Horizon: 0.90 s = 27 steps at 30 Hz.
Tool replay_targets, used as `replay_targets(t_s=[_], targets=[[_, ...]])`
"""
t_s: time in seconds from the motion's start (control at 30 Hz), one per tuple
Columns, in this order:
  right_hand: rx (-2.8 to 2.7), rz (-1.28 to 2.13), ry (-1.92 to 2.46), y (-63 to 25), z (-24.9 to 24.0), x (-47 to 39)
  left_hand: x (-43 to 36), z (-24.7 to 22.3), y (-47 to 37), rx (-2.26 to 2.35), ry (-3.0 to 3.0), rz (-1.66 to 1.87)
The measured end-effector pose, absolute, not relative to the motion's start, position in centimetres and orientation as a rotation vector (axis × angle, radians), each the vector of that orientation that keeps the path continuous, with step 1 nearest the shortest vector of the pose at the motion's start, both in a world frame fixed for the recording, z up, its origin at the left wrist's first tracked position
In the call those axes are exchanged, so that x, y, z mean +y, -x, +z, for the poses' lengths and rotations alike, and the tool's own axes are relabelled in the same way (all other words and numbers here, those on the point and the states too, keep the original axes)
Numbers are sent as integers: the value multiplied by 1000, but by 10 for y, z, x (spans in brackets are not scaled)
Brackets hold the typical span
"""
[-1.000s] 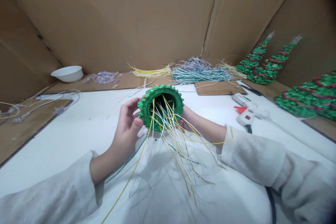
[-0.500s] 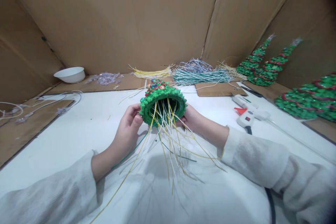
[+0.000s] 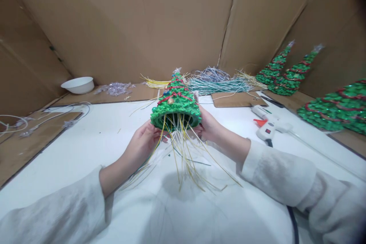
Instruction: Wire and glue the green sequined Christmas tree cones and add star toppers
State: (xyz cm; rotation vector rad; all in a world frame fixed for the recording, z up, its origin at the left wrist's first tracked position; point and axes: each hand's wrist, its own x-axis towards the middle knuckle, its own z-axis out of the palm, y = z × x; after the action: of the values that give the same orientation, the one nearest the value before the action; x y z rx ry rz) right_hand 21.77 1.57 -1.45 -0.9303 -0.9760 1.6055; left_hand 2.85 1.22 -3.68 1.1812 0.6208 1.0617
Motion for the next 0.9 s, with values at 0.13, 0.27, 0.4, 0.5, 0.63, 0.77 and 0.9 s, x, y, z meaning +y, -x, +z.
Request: replay_targets(t_s=[0.13,0.27,0.4,0.5,0.63,0.77,0.9], targets=[[-864,1580,899,-217,-14,15,12,-36,-29,647,-1145,1031],[-828,1580,878,-216,-12,13,12,-37,-29,635,-1147,989],[-854,1583,825,-216,-10,12,14,-37,-27,623,-1101,952],[-898,1549,799,-216,-10,12,15,-37,-26,615,-1070,955],[-892,1531,839,-218,-11,13,13,-33,-27,629,-1040,978],[-911,1483,858,-220,-9,13,11,-28,-28,607,-1001,975],[-976,1449,870,-219,-5,10,12,-30,-29,592,-960,972]])
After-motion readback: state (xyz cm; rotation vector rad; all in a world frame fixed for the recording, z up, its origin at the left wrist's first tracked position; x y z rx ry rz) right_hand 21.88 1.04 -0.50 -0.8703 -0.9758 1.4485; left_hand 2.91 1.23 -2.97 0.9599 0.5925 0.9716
